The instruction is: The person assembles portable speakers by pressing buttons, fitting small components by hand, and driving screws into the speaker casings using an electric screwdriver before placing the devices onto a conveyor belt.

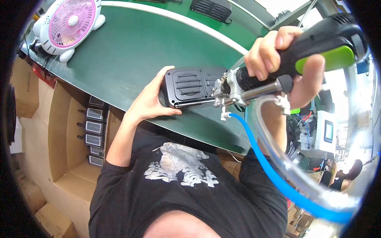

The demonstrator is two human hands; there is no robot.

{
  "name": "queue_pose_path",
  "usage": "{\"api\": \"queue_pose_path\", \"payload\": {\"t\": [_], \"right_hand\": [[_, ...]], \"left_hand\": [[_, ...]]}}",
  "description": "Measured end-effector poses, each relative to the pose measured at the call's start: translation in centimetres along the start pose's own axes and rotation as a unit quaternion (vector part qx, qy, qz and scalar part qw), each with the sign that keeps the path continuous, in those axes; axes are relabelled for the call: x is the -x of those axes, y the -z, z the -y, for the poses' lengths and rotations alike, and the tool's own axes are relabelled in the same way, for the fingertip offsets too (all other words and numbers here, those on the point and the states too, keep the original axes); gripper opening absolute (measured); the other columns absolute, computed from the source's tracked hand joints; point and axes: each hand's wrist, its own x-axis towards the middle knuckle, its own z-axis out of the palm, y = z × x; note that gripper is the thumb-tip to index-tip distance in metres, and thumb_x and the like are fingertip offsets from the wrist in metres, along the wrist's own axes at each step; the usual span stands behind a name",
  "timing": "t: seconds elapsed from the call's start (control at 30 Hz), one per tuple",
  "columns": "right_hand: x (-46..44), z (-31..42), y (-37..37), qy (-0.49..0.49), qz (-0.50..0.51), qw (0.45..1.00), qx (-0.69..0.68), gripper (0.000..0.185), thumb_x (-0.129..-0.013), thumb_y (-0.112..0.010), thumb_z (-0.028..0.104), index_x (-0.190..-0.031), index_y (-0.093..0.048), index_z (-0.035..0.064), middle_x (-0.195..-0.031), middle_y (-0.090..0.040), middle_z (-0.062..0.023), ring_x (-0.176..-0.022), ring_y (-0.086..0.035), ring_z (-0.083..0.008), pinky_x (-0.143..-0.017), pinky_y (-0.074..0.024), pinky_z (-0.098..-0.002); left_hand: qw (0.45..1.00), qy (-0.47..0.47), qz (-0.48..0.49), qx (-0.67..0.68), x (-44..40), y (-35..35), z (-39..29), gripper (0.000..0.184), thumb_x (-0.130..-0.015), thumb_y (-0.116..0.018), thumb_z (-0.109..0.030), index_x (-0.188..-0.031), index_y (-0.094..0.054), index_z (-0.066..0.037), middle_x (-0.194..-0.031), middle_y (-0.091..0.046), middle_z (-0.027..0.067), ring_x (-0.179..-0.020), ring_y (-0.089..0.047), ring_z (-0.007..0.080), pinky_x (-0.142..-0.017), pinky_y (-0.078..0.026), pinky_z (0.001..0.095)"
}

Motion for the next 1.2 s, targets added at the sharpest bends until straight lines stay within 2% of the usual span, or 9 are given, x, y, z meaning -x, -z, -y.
{"api": "queue_pose_path", "payload": {"t": [0.2, 0.37, 0.47, 0.6, 0.67, 0.83, 1.07, 1.13, 1.2], "right_hand": [[-3.1, 4.1, 1.5, 0.02, 0.048, 0.998, -0.029, 0.061, -0.091, -0.055, 0.06, -0.107, -0.047, 0.0019, -0.078, -0.048, -0.0028, -0.064, -0.049, -0.0145, -0.061, -0.042, -0.0314], [-6.0, 3.9, 0.7, 0.119, 0.009, 0.992, -0.028, 0.053, -0.082, -0.065, 0.047, -0.103, -0.044, 0.0029, -0.079, -0.045, -0.0016, -0.065, -0.046, -0.0126, -0.063, -0.0391, -0.0282], [-6.7, 2.0, 0.2, 0.095, 0.029, 0.995, -0.012, 0.055, -0.08, -0.064, 0.049, -0.102, -0.047, 0.0014, -0.079, -0.047, -0.0038, -0.065, -0.046, -0.0137, -0.063, -0.0382, -0.028], [-7.2, 0.2, 0.7, 0.087, 0.04, 0.995, -0.034, 0.057, -0.09, -0.051, 0.058, -0.099, -0.049, 0.0016, -0.077, -0.047, -0.0052, -0.063, -0.044, -0.0154, -0.062, -0.038, -0.0298], [-7.4, 0.1, 2.3, 0.012, 0.076, 0.996, -0.039, 0.057, -0.091, -0.05, 0.059, -0.099, -0.049, 0.0019, -0.076, -0.047, -0.0052, -0.062, -0.043, -0.0155, -0.061, -0.0373, -0.0299], [-5.6, -2.9, 1.6, 0.002, 0.011, 0.999, 0.031, 0.055, -0.093, -0.052, 0.058, -0.095, -0.048, 0.0031, -0.072, -0.046, -0.0035, -0.062, -0.044, -0.0139, -0.06, -0.0366, -0.0291], [-5.1, -4.7, 1.8, -0.004, -0.018, 0.999, -0.042, 0.046, -0.099, -0.048, 0.049, -0.099, -0.049, 0.0029, -0.073, -0.047, -0.0039, -0.064, -0.044, -0.0144, -0.063, -0.0373, -0.0293], [-4.7, -4.3, 1.6, 0.011, -0.073, 0.997, 0.031, 0.045, -0.099, -0.048, 0.048, -0.098, -0.049, 0.0032, -0.073, -0.047, -0.0032, -0.064, -0.045, -0.0159, -0.063, -0.0381, -0.0307], [-5.2, -2.0, 2.7, 0.028, -0.001, 0.999, -0.023, 0.047, -0.095, -0.053, 0.051, -0.102, -0.049, 0.0043, -0.075, -0.047, -0.0049, -0.065, -0.045, -0.0174, -0.065, -0.0389, -0.0333]], "left_hand": [[1.0, -0.011, -0.001, -0.016, -0.9, -0.5, 0.0, 0.113, -0.059, -0.093, -0.032, -0.148, -0.028, -0.006, -0.139, -0.049, 0.0223, -0.13, -0.05, 0.0371, -0.109, -0.041, 0.0413], [0.999, -0.032, -0.016, -0.036, -2.3, -3.0, -0.7, 0.106, -0.06, -0.091, -0.034, -0.142, -0.032, -0.004, -0.13, -0.054, 0.0219, -0.123, -0.054, 0.0377, -0.103, -0.045, 0.0425], [0.998, -0.016, -0.014, -0.057, -3.0, -4.3, -0.8, 0.104, -0.061, -0.091, -0.036, -0.141, -0.033, -0.004, -0.129, -0.054, 0.0213, -0.124, -0.053, 0.0373, -0.103, -0.046, 0.0437], [0.997, 0.006, -0.008, -0.071, -3.4, -4.8, -1.4, 0.108, -0.06, -0.091, -0.037, -0.142, -0.03, -0.003, -0.132, -0.052, 0.0214, -0.127, -0.05, 0.0376, -0.102, -0.046, 0.0455], [0.997, 0.032, -0.014, -0.075, -3.2, -4.8, -2.2, 0.1, -0.06, -0.09, -0.036, -0.139, -0.037, -0.004, -0.13, -0.054, 0.0195, -0.124, -0.053, 0.0364, -0.104, -0.044, 0.0427], [0.996, 0.015, -0.014, -0.088, -3.0, -4.9, -1.7, 0.105, -0.06, -0.089, -0.04, -0.14, -0.033, -0.002, -0.13, -0.053, 0.0214, -0.124, -0.052, 0.0378, -0.101, -0.047, 0.046], [0.997, 0.027, -0.005, -0.075, -3.0, -4.4, -2.4, 0.106, -0.06, -0.089, -0.041, -0.142, -0.034, -0.001, -0.131, -0.054, 0.0222, -0.126, -0.053, 0.0374, -0.105, -0.044, 0.0443], [0.996, 0.016, -0.014, -0.091, -3.2, -4.7, -1.9, 0.105, -0.06, -0.089, -0.041, -0.14, -0.034, -0.001, -0.129, -0.055, 0.0222, -0.124, -0.053, 0.0374, -0.102, -0.046, 0.0452], [0.994, 0.011, -0.022, -0.103, -3.3, -4.7, -1.6, 0.103, -0.06, -0.089, -0.042, -0.138, -0.035, -0.001, -0.127, -0.055, 0.0222, -0.123, -0.054, 0.0374, -0.1, -0.048, 0.0461]]}}
